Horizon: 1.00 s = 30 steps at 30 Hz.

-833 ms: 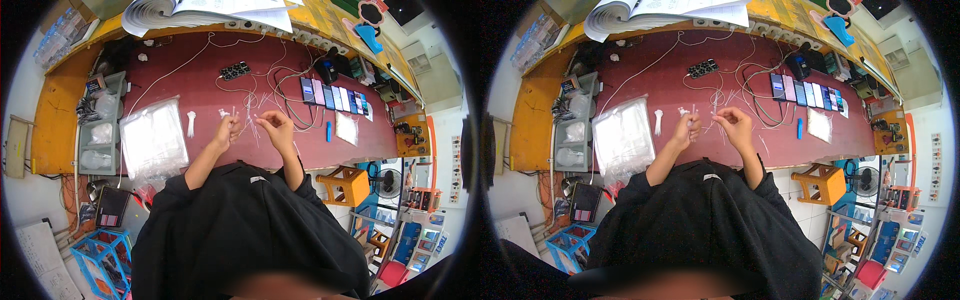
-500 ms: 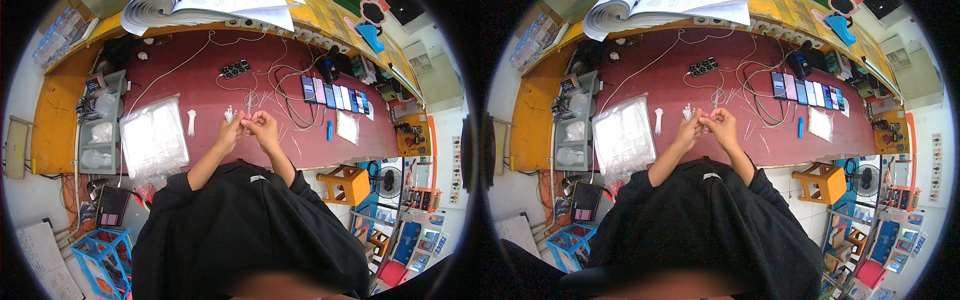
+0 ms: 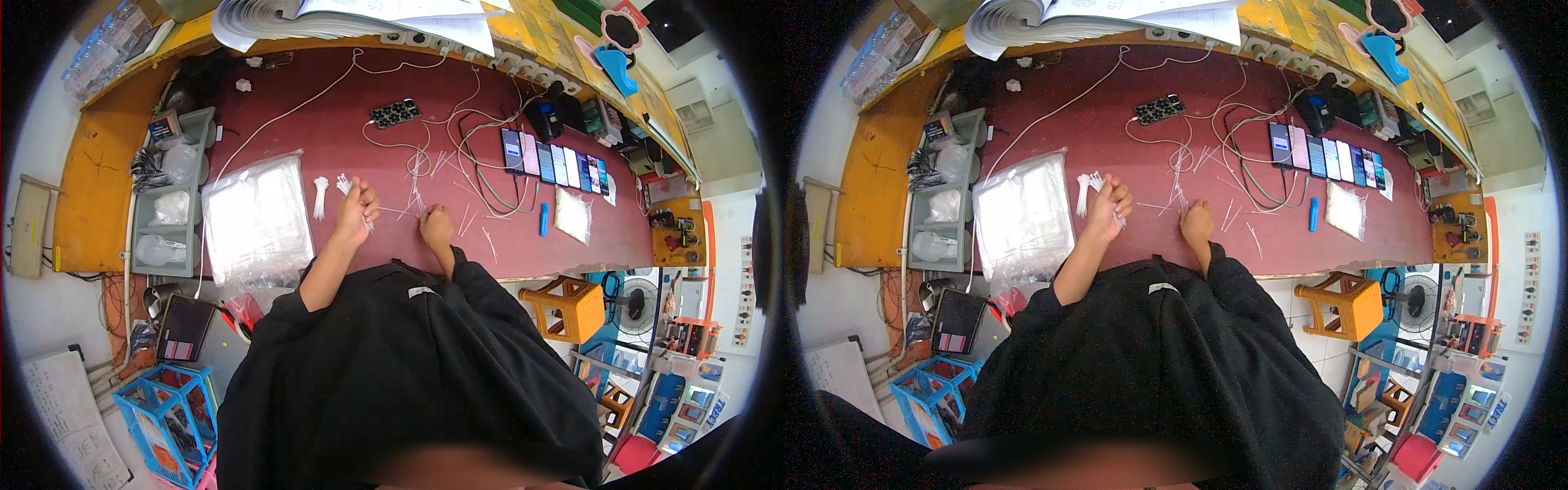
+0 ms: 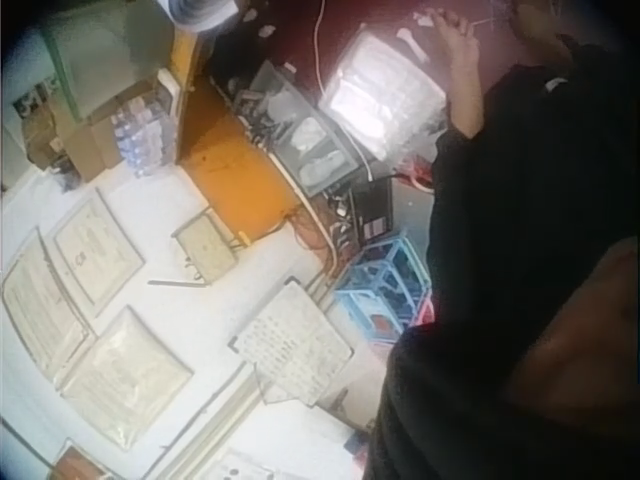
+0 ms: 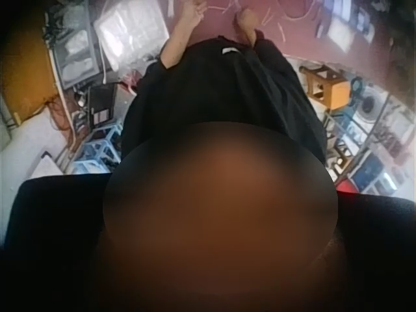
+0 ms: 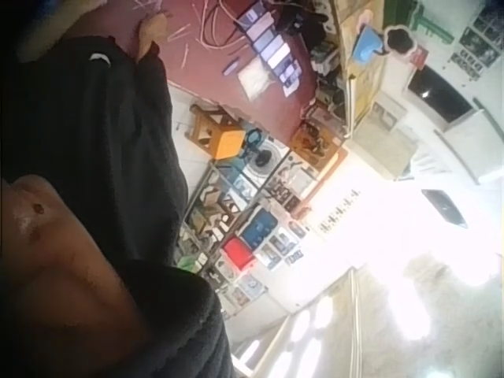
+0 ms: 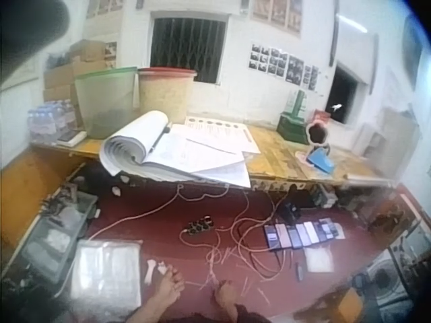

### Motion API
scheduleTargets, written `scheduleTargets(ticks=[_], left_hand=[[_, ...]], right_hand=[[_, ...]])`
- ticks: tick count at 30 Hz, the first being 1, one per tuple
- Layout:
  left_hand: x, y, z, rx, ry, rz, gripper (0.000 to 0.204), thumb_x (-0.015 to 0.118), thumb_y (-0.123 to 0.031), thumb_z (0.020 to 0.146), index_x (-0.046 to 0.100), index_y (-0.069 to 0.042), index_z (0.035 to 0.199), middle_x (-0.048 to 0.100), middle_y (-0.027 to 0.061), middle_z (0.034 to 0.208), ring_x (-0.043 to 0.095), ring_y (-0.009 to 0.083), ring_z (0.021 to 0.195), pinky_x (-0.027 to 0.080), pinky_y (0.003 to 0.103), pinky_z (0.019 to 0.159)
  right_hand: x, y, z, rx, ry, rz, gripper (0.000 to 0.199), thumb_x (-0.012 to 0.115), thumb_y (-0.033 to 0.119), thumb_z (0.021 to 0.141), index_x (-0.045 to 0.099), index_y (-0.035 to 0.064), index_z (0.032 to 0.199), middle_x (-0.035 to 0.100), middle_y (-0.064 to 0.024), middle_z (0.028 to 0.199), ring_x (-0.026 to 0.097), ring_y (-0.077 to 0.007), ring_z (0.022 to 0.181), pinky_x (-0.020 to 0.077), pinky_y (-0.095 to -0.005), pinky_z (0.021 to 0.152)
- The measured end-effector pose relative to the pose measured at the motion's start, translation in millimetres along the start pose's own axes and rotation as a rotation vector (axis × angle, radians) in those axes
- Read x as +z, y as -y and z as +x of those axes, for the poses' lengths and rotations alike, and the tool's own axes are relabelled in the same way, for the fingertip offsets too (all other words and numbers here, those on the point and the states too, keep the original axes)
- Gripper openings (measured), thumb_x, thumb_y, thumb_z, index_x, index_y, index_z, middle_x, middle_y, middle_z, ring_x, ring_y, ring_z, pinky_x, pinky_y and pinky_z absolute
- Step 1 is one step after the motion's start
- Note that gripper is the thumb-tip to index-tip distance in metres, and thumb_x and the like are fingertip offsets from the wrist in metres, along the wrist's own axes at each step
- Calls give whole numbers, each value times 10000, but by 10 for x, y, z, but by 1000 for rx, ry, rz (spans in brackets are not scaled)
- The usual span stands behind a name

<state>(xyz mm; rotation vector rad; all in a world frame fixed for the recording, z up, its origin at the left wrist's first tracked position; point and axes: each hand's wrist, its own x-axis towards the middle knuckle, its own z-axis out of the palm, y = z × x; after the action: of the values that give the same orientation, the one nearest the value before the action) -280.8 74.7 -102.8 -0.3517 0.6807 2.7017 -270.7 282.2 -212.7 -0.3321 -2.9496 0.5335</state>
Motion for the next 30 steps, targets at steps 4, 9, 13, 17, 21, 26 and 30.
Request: scheduleTargets(ticks=[4,9,13,17,21,26,30], left_hand=[[0,-8,-28,-23,35,2,261,402,-368,952,442,-154,809,265,-54,569,262,58,447,233,194,384],[27,15,-15,-23,34,22,260,406,-368,951,444,-152,811,266,-53,568,264,57,449,233,191,383],[-26,36,-7,-20,34,20,261,412,-371,948,450,-151,813,269,-53,568,268,56,450,235,189,383],[-74,54,-21,-22,13,22,259,413,-371,947,453,-151,817,273,-54,567,274,56,451,237,189,384],[39,134,68,-72,15,48,259,426,-375,943,453,-149,818,287,-57,560,286,51,442,241,189,385],[-3,123,33,-64,-22,62,260,411,-366,950,454,-149,814,279,-59,558,283,50,445,237,186,383],[21,147,46,-69,-55,99,248,456,-371,932,471,-141,841,276,-65,540,264,43,414,213,188,363]], right_hand=[[-10,108,70,70,201,-97,274,584,190,802,566,-4,994,569,-164,1003,568,-333,947,485,-388,784],[132,28,117,58,237,-198,258,528,101,789,526,-31,1011,563,-201,1024,529,-355,1034,487,-389,820],[86,-62,136,20,275,-196,258,505,101,807,513,-41,1022,561,-223,1044,557,-350,993,492,-403,805],[62,-289,213,35,320,-79,199,468,77,830,543,-24,985,609,-198,934,615,-319,837,504,-416,708],[271,-997,354,248,240,435,125,470,28,820,560,-13,896,620,-116,697,604,-199,586,482,-315,502],[-332,-819,347,508,198,924,151,496,15,833,548,8,975,621,-66,707,544,-104,526,425,-227,449],[-771,-529,313,553,311,1060,200,565,83,853,542,13,1040,635,-57,772,561,-99,585,448,-217,530]])
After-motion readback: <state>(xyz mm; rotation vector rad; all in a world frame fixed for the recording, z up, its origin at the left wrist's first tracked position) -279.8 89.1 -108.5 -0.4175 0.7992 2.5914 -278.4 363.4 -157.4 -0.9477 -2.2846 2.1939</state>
